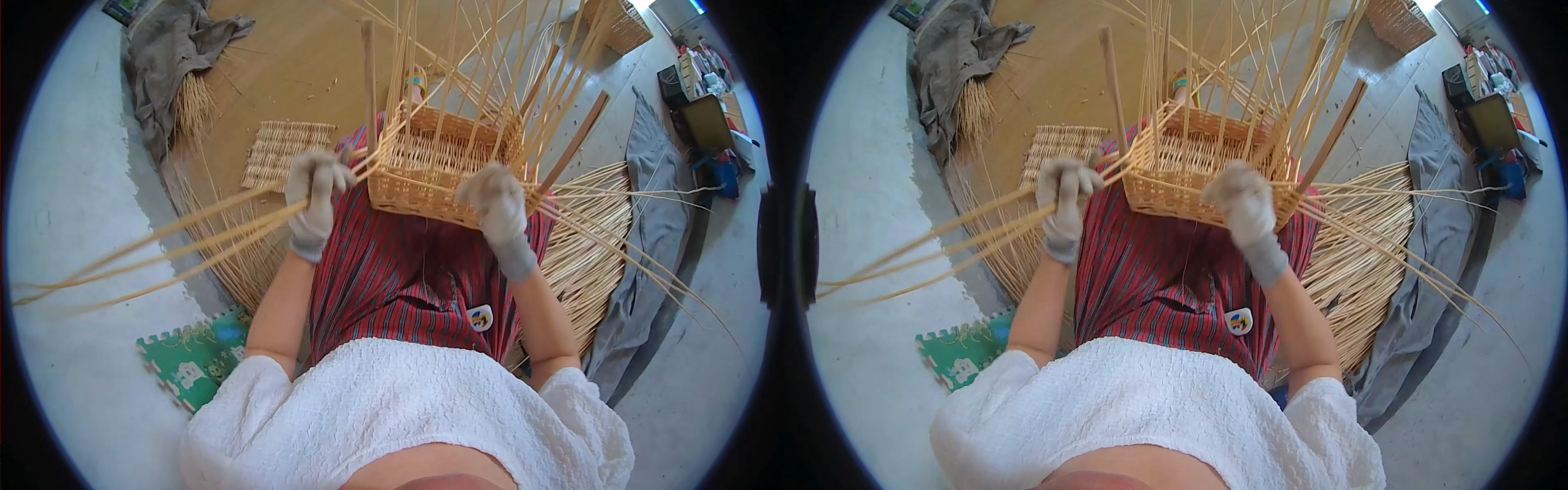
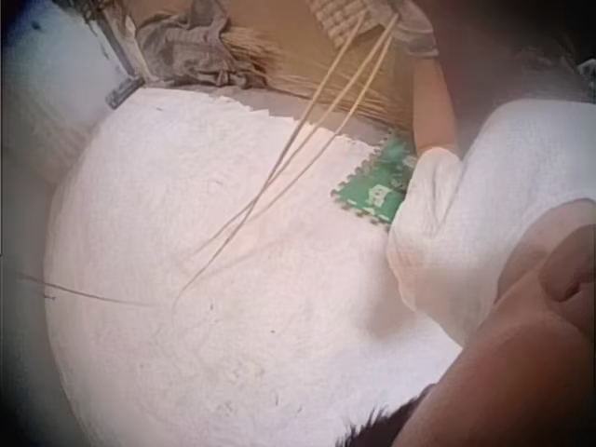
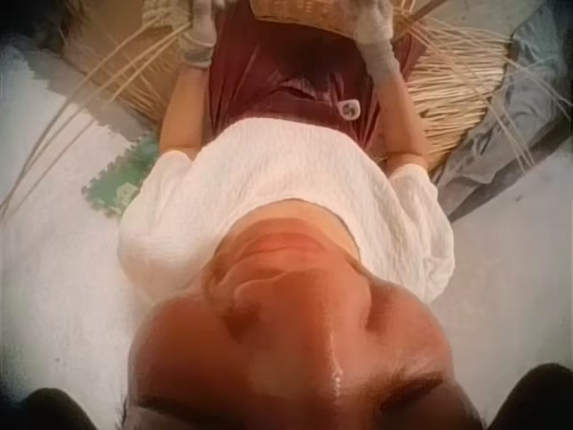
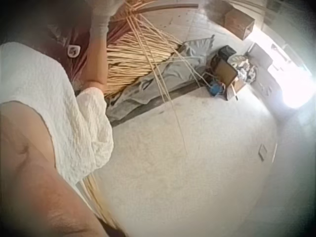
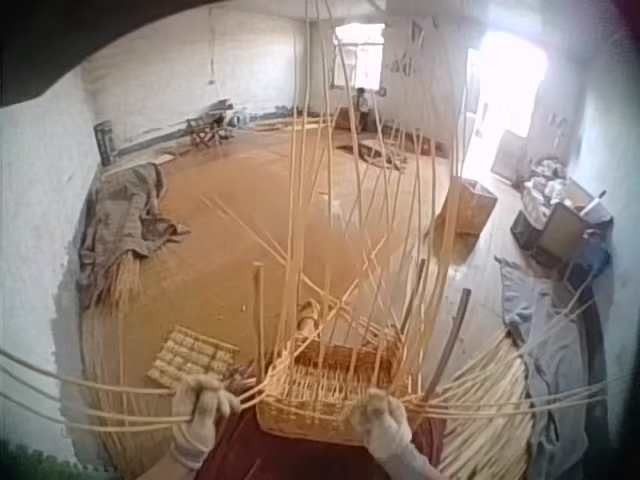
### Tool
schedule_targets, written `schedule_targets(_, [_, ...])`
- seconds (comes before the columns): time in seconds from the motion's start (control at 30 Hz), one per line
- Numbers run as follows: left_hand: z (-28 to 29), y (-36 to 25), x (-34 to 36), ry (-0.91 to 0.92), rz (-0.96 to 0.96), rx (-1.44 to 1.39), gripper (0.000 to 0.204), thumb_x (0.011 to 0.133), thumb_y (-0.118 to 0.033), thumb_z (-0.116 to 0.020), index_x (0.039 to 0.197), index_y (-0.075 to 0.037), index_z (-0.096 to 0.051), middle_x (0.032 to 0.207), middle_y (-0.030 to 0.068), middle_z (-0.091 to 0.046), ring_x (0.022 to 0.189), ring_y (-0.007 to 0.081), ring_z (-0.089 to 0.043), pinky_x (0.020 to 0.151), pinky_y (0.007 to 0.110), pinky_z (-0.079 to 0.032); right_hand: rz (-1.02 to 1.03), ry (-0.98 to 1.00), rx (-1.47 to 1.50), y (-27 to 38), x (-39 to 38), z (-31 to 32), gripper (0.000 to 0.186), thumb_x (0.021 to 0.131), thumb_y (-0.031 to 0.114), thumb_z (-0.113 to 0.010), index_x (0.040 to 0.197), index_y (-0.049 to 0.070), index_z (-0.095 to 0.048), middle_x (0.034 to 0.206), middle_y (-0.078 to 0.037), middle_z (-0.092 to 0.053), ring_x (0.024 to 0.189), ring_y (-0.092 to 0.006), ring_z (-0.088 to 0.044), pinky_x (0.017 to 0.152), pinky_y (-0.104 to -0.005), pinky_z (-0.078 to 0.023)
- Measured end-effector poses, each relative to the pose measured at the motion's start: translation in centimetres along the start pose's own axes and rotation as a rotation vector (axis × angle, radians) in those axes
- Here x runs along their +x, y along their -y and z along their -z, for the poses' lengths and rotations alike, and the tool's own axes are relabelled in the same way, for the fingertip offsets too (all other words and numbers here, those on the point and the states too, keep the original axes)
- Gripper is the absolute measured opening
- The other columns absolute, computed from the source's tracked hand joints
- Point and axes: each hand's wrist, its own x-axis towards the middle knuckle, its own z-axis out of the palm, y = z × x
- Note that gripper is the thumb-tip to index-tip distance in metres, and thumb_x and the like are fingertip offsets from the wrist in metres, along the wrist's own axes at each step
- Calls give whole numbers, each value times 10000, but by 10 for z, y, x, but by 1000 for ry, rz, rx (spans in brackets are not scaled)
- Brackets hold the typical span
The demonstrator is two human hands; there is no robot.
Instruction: The person weaves a basket using thin bamboo strips, interlacing them through a vertical frame held on their lap. They occasionally pause to measure the basket's dimensions with a tape measure before continuing the weaving process.
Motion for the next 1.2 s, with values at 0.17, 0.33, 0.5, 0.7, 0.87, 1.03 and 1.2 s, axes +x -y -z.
schedule_targets(0.17, [-11,27,-54,-237,21,291,244,1075,-231,-532,1189,-21,-585,1056,97,-653,1068,218,-623,1023,370,-477,18,-94,105,-23,5,9,292,1066,310,-552,1080,31,-640,767,-21,-558,732,-148,-581,774,-351,-526])
schedule_targets(0.33, [-27,49,3,35,273,150,507,896,-205,-784,1329,-57,-566,1331,76,-564,1263,229,-520,1074,369,-437,-239,-284,-437,-4,-10,23,186,1004,100,-649,1149,-11,-682,870,-10,-644,710,-93,-563,709,-278,-533])
schedule_targets(0.5, [-31,86,19,113,353,-41,659,801,-116,-861,1370,-121,-528,1410,72,-505,1309,226,-480,1096,372,-431,-112,-469,-429,-30,-5,19,153,944,6,-686,1091,4,-728,950,-51,-694,839,-119,-652,741,-256,-550])
schedule_targets(0.7, [-40,101,11,-23,244,-40,593,771,-45,-842,1281,-108,-546,1418,83,-466,1266,220,-499,1090,376,-452,24,-494,-518,-24,-18,-10,158,922,-42,-668,1062,-5,-732,993,-78,-722,870,-148,-685,784,-297,-565])
schedule_targets(0.87, [-32,105,9,-34,300,-16,551,801,-79,-853,1271,-98,-567,1368,99,-510,1196,206,-559,1055,396,-510,75,-195,-755,30,36,-56,209,865,-63,-677,1056,1,-732,921,-119,-740,847,-240,-722,812,-354,-571])
schedule_targets(1.03, [-47,117,11,-158,361,-122,527,792,-168,-895,1234,-84,-621,1160,35,-654,1086,155,-586,1021,331,-515,-33,-176,-1575,-18,186,-101,498,942,136,-641,1434,136,-566,1136,-180,-700,1071,-358,-684,900,-429,-530])
schedule_targets(1.2, [-21,154,3,-200,307,-373,514,877,-96,-804,1340,-57,-583,1116,49,-637,997,128,-596,867,316,-565,135,-197,-720,15,114,-65,734,969,47,-533,1608,162,-190,1193,-206,-680,881,-253,-717,766,-377,-580])
